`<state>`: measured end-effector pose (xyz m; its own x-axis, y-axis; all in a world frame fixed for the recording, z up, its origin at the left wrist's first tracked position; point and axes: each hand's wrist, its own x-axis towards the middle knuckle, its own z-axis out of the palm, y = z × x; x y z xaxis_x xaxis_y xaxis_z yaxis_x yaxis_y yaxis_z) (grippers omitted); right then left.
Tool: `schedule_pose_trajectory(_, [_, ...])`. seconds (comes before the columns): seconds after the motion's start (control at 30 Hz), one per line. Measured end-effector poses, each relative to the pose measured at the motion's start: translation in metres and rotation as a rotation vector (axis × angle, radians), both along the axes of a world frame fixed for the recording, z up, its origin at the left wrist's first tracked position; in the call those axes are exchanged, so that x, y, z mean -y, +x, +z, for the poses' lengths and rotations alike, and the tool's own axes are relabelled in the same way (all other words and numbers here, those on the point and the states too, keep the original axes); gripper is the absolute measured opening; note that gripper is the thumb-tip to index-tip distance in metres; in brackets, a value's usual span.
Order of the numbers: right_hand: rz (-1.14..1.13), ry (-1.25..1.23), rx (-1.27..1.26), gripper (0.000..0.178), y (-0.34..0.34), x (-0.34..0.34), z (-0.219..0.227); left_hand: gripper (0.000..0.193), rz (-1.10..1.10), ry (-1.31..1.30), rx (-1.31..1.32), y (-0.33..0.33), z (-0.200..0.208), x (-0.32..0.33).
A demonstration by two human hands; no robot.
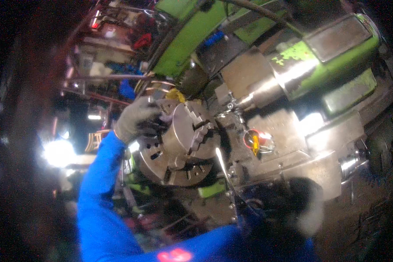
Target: The person operates a green metal lathe in a workshop, using a long metal bar to rotate the chuck and a wrench to tighten the jaws. They secure a cylindrical metal workpiece in the chuck and adjust the tool post and tailstock.
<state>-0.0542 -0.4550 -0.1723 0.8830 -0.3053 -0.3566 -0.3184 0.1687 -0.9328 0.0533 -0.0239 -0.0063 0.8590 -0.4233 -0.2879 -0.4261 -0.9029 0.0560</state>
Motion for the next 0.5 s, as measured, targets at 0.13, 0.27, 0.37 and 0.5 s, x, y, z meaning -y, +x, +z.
schedule_pose_trajectory(0.13, [0.268,-0.309,0.233,0.016,-0.003,0.014,0.0,0.06,-0.17,0.115,-0.02,-0.007,0.003,-0.002])
schedule_pose_trajectory(0.27, [0.264,-0.522,0.289,0.03,-0.004,0.012,-0.004,0.072,0.086,-0.004,-0.026,-0.002,0.002,0.016])
schedule_pose_trajectory(0.37, [0.185,-0.659,0.422,0.033,0.012,0.004,0.021,0.082,0.262,-0.056,0.038,0.005,-0.011,-0.013])
schedule_pose_trajectory(0.5, [0.184,-0.494,0.376,0.04,0.004,0.008,0.017,0.081,0.691,-0.467,-0.042,0.007,-0.017,-0.04])
